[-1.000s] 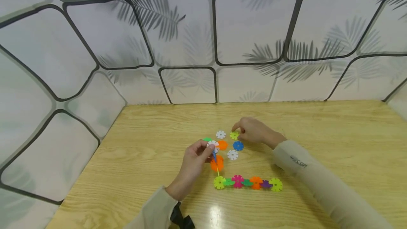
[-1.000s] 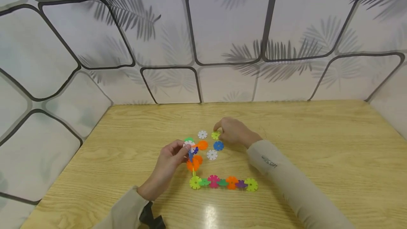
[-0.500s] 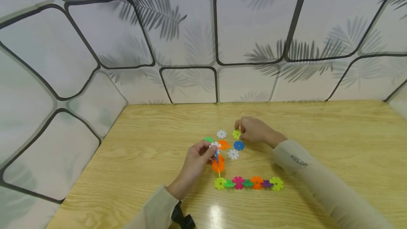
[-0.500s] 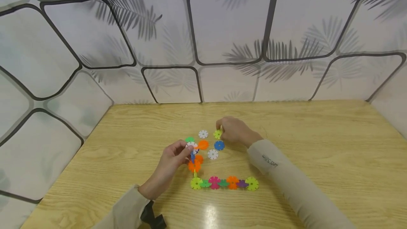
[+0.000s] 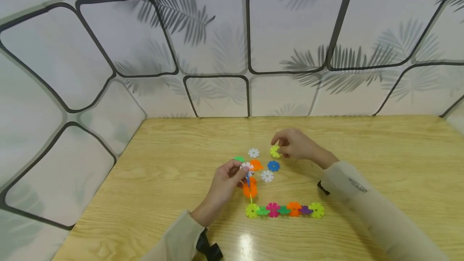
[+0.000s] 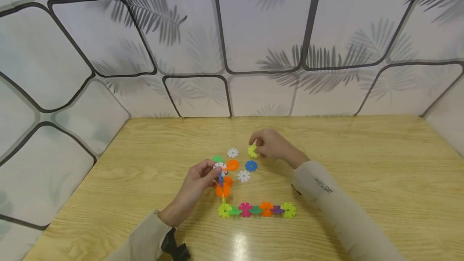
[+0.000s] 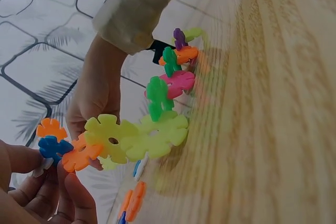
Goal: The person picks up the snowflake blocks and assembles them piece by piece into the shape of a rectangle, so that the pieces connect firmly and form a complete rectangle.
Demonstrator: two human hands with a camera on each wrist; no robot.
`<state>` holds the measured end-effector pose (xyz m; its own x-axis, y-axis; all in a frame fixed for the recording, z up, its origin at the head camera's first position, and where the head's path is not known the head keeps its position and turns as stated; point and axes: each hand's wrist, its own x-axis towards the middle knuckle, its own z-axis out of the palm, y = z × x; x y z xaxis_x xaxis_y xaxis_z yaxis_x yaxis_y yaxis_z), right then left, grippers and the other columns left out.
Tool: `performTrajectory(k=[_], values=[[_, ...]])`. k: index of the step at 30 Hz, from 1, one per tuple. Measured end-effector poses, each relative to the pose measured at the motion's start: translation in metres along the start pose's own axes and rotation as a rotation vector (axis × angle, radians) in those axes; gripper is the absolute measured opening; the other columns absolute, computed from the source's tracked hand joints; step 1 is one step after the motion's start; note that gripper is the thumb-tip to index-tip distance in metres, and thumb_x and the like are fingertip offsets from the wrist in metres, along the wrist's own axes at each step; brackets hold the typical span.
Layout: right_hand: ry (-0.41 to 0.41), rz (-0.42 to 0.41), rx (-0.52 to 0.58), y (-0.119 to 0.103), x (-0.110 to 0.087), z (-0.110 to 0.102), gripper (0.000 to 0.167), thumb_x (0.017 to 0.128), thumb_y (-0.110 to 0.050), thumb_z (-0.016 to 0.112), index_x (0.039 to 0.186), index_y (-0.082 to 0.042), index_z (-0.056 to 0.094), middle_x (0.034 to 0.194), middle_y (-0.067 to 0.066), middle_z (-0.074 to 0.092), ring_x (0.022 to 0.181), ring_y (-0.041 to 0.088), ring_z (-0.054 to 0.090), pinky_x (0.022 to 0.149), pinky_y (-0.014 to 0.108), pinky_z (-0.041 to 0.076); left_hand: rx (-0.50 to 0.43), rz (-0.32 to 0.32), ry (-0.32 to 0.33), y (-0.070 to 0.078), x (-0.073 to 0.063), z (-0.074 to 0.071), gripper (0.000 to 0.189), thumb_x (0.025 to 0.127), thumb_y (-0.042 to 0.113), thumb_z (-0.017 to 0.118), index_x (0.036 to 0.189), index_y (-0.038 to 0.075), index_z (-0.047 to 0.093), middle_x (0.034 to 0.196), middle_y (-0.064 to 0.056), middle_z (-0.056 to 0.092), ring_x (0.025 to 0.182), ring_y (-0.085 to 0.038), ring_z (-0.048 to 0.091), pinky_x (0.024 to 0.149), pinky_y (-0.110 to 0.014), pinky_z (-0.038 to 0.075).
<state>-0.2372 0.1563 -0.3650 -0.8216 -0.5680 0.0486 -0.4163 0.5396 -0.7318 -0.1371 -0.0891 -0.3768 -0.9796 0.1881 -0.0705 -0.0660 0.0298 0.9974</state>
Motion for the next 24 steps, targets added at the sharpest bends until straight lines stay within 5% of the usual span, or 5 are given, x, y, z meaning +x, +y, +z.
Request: performTrajectory(k=[15, 24], values=[[-0.007, 0.029, 0.286, -0.011, -0.019, -0.001, 0.003, 0.095, 0.007, 0.06, 0.096, 0.01, 0.062, 0.08, 0.01, 0.069, 0.065, 0.033, 0.068, 0.061, 0.04, 0.06, 0.02, 0.001, 0.006, -0.001, 0.001, 0.0, 0.013, 0.103, 0.011, 0.061, 0.103, -0.002, 0.06, 0.082, 0.0, 0.063, 0.075, -0.013, 0.058, 0.069, -0.026, 0.049], [-0.023, 0.042, 0.398, -0.021, -0.032, 0.0, 0.004, 0.095, 0.009, 0.059, 0.097, 0.013, 0.058, 0.081, 0.015, 0.069, 0.067, 0.031, 0.07, 0.065, 0.043, 0.061, 0.014, 0.0, 0.012, -0.002, 0.002, 0.0, 0.011, 0.102, 0.009, 0.061, 0.102, -0.002, 0.059, 0.082, 0.0, 0.062, 0.074, -0.012, 0.057, 0.069, -0.025, 0.048]])
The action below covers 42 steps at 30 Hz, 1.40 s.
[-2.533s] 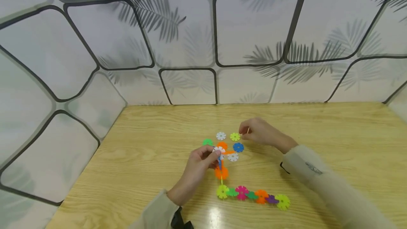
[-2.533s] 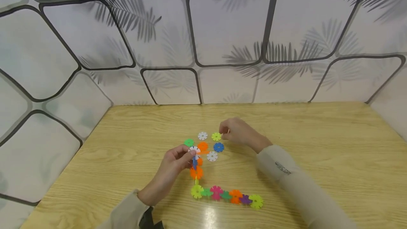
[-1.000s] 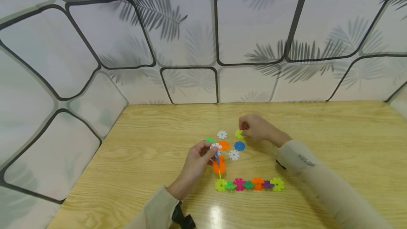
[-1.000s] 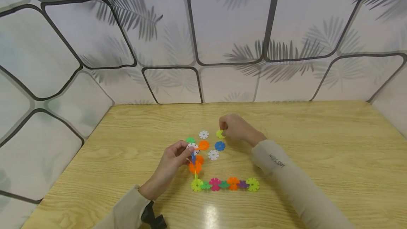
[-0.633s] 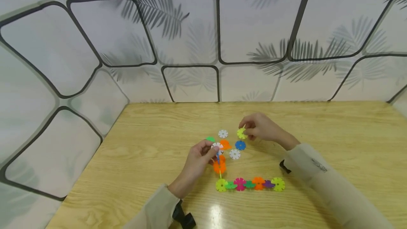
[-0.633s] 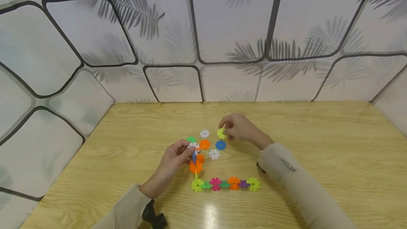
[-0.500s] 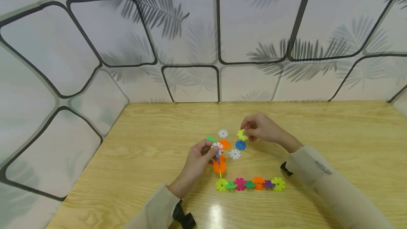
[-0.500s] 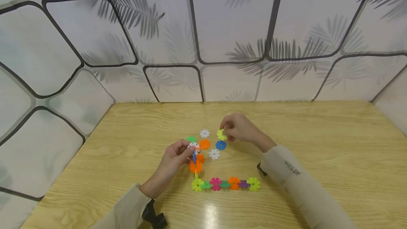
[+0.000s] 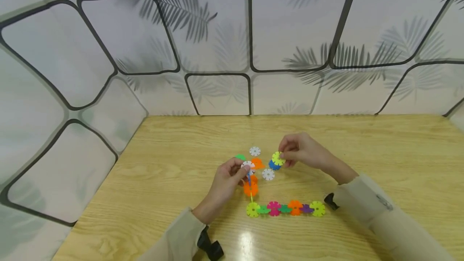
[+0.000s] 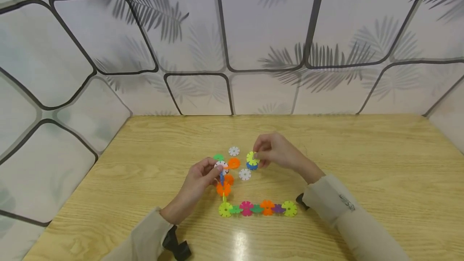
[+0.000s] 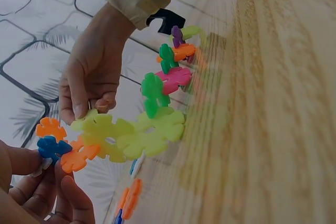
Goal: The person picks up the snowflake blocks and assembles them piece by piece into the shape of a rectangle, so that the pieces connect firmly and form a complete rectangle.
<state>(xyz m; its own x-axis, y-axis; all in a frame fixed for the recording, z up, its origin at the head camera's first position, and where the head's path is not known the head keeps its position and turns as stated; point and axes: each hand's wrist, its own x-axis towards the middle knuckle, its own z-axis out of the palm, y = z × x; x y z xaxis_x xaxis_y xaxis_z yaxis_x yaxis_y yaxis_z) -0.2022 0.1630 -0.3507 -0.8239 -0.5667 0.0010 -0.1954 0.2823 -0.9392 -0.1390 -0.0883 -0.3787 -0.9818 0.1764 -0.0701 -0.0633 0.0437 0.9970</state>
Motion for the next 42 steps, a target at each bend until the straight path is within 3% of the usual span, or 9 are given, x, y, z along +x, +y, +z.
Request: performTrajectory(k=[6, 11, 15, 24, 33, 42], values=[[-0.034, -0.025, 0.067, -0.003, -0.008, 0.005, 0.002, 0.095, 0.01, 0.059, 0.094, 0.009, 0.059, 0.081, 0.018, 0.069, 0.067, 0.026, 0.071, 0.064, 0.042, 0.061, 0.01, 0.016, -0.009, -0.001, 0.001, -0.001, 0.012, 0.103, 0.009, 0.06, 0.104, -0.003, 0.059, 0.083, 0.0, 0.062, 0.075, -0.012, 0.058, 0.07, -0.025, 0.048], [-0.059, -0.049, 0.115, -0.004, -0.011, 0.01, 0.016, 0.096, 0.011, 0.058, 0.089, -0.003, 0.061, 0.081, 0.022, 0.067, 0.068, 0.022, 0.071, 0.065, 0.04, 0.061, 0.02, 0.043, -0.017, -0.003, 0.001, -0.001, 0.011, 0.103, 0.008, 0.06, 0.102, -0.003, 0.059, 0.081, 0.0, 0.061, 0.074, -0.012, 0.057, 0.068, -0.025, 0.046], [-0.05, -0.045, 0.119, -0.005, -0.012, 0.013, 0.02, 0.096, 0.012, 0.057, 0.088, -0.006, 0.061, 0.083, 0.027, 0.066, 0.069, 0.021, 0.072, 0.066, 0.041, 0.061, 0.024, 0.058, -0.025, -0.005, 0.001, -0.002, 0.011, 0.103, 0.008, 0.06, 0.103, -0.004, 0.059, 0.081, 0.001, 0.062, 0.074, -0.012, 0.058, 0.068, -0.024, 0.046], [-0.046, -0.05, 0.118, -0.009, -0.012, 0.021, 0.006, 0.095, 0.011, 0.059, 0.091, 0.009, 0.055, 0.081, 0.021, 0.068, 0.072, 0.025, 0.073, 0.067, 0.044, 0.061, 0.033, 0.086, -0.041, -0.005, 0.0, -0.001, 0.012, 0.103, 0.007, 0.06, 0.103, -0.004, 0.058, 0.085, -0.001, 0.063, 0.077, -0.013, 0.059, 0.07, -0.023, 0.046], [-0.029, -0.031, 0.143, -0.011, -0.011, 0.024, 0.007, 0.096, 0.01, 0.058, 0.091, 0.01, 0.053, 0.081, 0.02, 0.068, 0.072, 0.025, 0.073, 0.068, 0.044, 0.061, 0.034, 0.117, -0.043, -0.004, 0.0, 0.0, 0.011, 0.102, 0.005, 0.061, 0.102, -0.006, 0.059, 0.085, 0.0, 0.063, 0.074, -0.011, 0.058, 0.069, -0.022, 0.046], [-0.019, -0.021, 0.161, -0.013, -0.012, 0.031, 0.01, 0.095, 0.014, 0.057, 0.088, 0.01, 0.052, 0.078, 0.019, 0.067, 0.07, 0.022, 0.072, 0.067, 0.038, 0.061, 0.023, 0.131, -0.024, -0.003, -0.003, 0.002, 0.012, 0.099, 0.002, 0.063, 0.1, -0.009, 0.06, 0.085, -0.006, 0.066, 0.072, -0.012, 0.055, 0.067, -0.022, 0.048]])
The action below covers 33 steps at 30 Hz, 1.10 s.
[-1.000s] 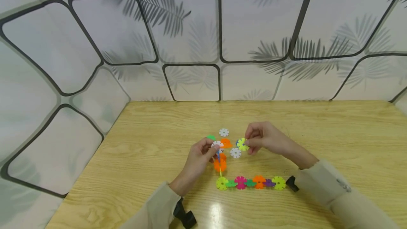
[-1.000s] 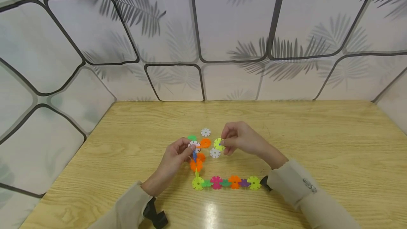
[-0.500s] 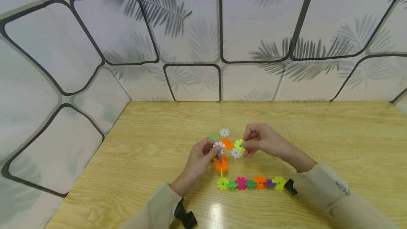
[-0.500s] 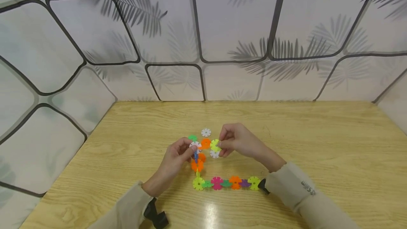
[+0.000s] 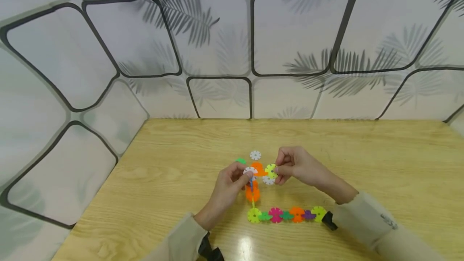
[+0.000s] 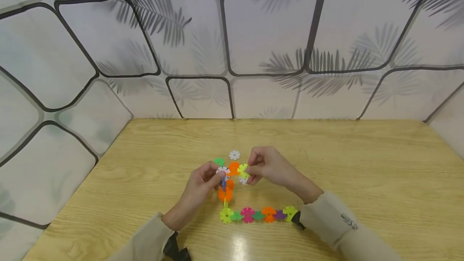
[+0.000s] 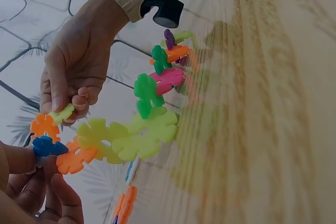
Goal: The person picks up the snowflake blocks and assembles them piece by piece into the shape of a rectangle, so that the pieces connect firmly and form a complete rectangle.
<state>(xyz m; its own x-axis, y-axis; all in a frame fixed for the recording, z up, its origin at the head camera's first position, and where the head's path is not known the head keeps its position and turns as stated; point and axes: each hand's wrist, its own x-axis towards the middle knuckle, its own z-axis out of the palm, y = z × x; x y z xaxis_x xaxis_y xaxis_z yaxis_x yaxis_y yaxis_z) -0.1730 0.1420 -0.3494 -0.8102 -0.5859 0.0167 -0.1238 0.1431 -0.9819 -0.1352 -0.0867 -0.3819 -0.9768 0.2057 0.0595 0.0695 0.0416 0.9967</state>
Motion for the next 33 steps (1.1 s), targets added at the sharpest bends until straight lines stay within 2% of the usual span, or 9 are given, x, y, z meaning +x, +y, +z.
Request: performTrajectory(k=[7, 16, 19, 22, 26, 29, 33], values=[[0.031, 0.003, -0.001, -0.004, -0.001, 0.007, 0.011, 0.094, 0.015, 0.057, 0.087, 0.009, 0.052, 0.077, 0.016, 0.068, 0.069, 0.029, 0.072, 0.066, 0.041, 0.061, -0.015, 0.012, -0.014, 0.0, -0.001, -0.001, 0.01, 0.099, 0.0, 0.062, 0.097, -0.01, 0.059, 0.085, -0.007, 0.068, 0.071, -0.01, 0.057, 0.068, -0.02, 0.05], [0.035, 0.01, -0.011, -0.007, -0.003, 0.008, 0.011, 0.093, 0.015, 0.058, 0.086, 0.009, 0.052, 0.076, 0.015, 0.066, 0.068, 0.023, 0.072, 0.065, 0.038, 0.061, -0.029, 0.011, -0.024, -0.001, -0.001, 0.001, 0.01, 0.099, -0.001, 0.062, 0.097, -0.011, 0.06, 0.084, -0.006, 0.068, 0.07, -0.009, 0.058, 0.068, -0.02, 0.051], [0.014, 0.002, -0.019, -0.009, -0.002, 0.004, 0.01, 0.094, 0.015, 0.058, 0.087, 0.01, 0.053, 0.076, 0.016, 0.066, 0.068, 0.024, 0.072, 0.065, 0.039, 0.061, -0.024, 0.003, -0.035, 0.001, -0.001, 0.0, 0.011, 0.099, 0.001, 0.062, 0.097, -0.009, 0.06, 0.085, -0.007, 0.068, 0.071, -0.01, 0.059, 0.069, -0.021, 0.052], [-0.047, -0.014, -0.036, -0.01, 0.0, -0.001, 0.008, 0.095, 0.012, 0.059, 0.088, 0.01, 0.054, 0.078, 0.02, 0.067, 0.071, 0.028, 0.073, 0.066, 0.041, 0.061, -0.009, -0.012, -0.033, 0.004, 0.0, -0.002, 0.011, 0.1, 0.002, 0.062, 0.098, -0.008, 0.06, 0.084, -0.005, 0.067, 0.073, -0.011, 0.059, 0.07, -0.021, 0.052], [-0.103, -0.032, -0.097, -0.009, 0.003, -0.011, 0.004, 0.094, 0.011, 0.061, 0.096, 0.013, 0.059, 0.085, 0.022, 0.068, 0.073, 0.027, 0.073, 0.068, 0.042, 0.061, -0.009, -0.024, -0.029, 0.004, 0.001, -0.005, 0.01, 0.1, 0.001, 0.062, 0.098, -0.008, 0.06, 0.082, -0.001, 0.064, 0.073, -0.012, 0.058, 0.07, -0.022, 0.051], [-0.103, -0.029, -0.131, -0.007, 0.003, -0.019, 0.013, 0.094, 0.011, 0.061, 0.105, 0.017, 0.058, 0.091, 0.02, 0.068, 0.075, 0.024, 0.073, 0.069, 0.041, 0.061, -0.017, -0.031, -0.023, 0.004, 0.003, -0.006, 0.009, 0.1, 0.002, 0.062, 0.098, -0.007, 0.06, 0.083, -0.001, 0.063, 0.073, -0.012, 0.057, 0.07, -0.021, 0.051], [-0.088, 0.004, -0.122, -0.005, 0.004, -0.025, 0.02, 0.095, 0.011, 0.06, 0.112, 0.02, 0.055, 0.097, 0.023, 0.068, 0.078, 0.025, 0.072, 0.072, 0.041, 0.061, -0.023, -0.03, -0.017, 0.005, 0.003, -0.007, 0.01, 0.1, 0.002, 0.062, 0.098, -0.007, 0.059, 0.083, -0.001, 0.063, 0.073, -0.011, 0.058, 0.07, -0.021, 0.051]])
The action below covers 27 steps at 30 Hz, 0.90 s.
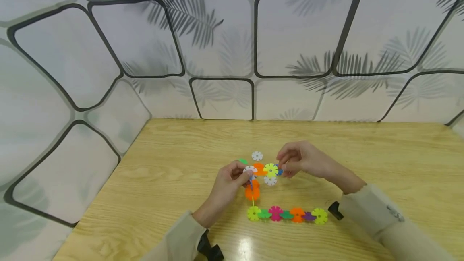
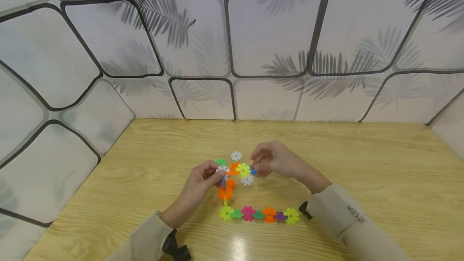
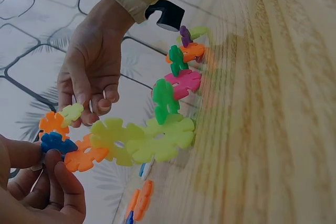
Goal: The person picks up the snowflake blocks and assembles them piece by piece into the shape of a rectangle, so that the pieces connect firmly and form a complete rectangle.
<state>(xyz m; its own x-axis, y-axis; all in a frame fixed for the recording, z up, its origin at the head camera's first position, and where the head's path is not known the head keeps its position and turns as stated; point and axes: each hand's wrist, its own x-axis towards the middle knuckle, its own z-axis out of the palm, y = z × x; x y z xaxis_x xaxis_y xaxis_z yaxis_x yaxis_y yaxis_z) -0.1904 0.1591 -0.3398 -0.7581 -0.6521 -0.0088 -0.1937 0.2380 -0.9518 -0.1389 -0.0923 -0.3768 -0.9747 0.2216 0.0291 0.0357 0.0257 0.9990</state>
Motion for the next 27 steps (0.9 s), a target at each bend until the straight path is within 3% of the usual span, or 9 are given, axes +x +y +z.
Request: performTrajectory(k=[7, 16, 27], values=[[0.024, 0.035, -0.015, 0.002, 0.001, -0.001, 0.017, 0.095, 0.007, 0.062, 0.108, 0.017, 0.058, 0.096, 0.023, 0.069, 0.079, 0.03, 0.072, 0.072, 0.042, 0.061, -0.014, 0.002, -0.016, 0.0, -0.001, 0.001, 0.011, 0.1, 0.002, 0.062, 0.099, -0.008, 0.059, 0.082, 0.0, 0.063, 0.072, -0.01, 0.058, 0.07, -0.021, 0.051], [0.046, 0.043, -0.13, 0.004, 0.013, -0.002, 0.008, 0.094, 0.003, 0.066, 0.098, 0.009, 0.063, 0.09, 0.02, 0.07, 0.075, 0.037, 0.069, 0.068, 0.044, 0.061, -0.024, -0.016, 0.013, 0.002, 0.0, 0.001, 0.01, 0.1, 0.003, 0.061, 0.099, -0.007, 0.059, 0.082, 0.0, 0.061, 0.073, -0.012, 0.056, 0.07, -0.021, 0.05], [0.057, 0.076, -0.35, 0.019, 0.026, -0.001, 0.006, 0.089, 0.007, 0.066, 0.095, 0.008, 0.066, 0.084, 0.011, 0.07, 0.062, 0.022, 0.065, 0.057, 0.035, 0.057, -0.084, -0.048, 0.008, 0.002, -0.001, 0.0, 0.01, 0.1, 0.006, 0.06, 0.101, -0.004, 0.059, 0.081, 0.001, 0.062, 0.072, -0.012, 0.058, 0.069, -0.023, 0.05]])
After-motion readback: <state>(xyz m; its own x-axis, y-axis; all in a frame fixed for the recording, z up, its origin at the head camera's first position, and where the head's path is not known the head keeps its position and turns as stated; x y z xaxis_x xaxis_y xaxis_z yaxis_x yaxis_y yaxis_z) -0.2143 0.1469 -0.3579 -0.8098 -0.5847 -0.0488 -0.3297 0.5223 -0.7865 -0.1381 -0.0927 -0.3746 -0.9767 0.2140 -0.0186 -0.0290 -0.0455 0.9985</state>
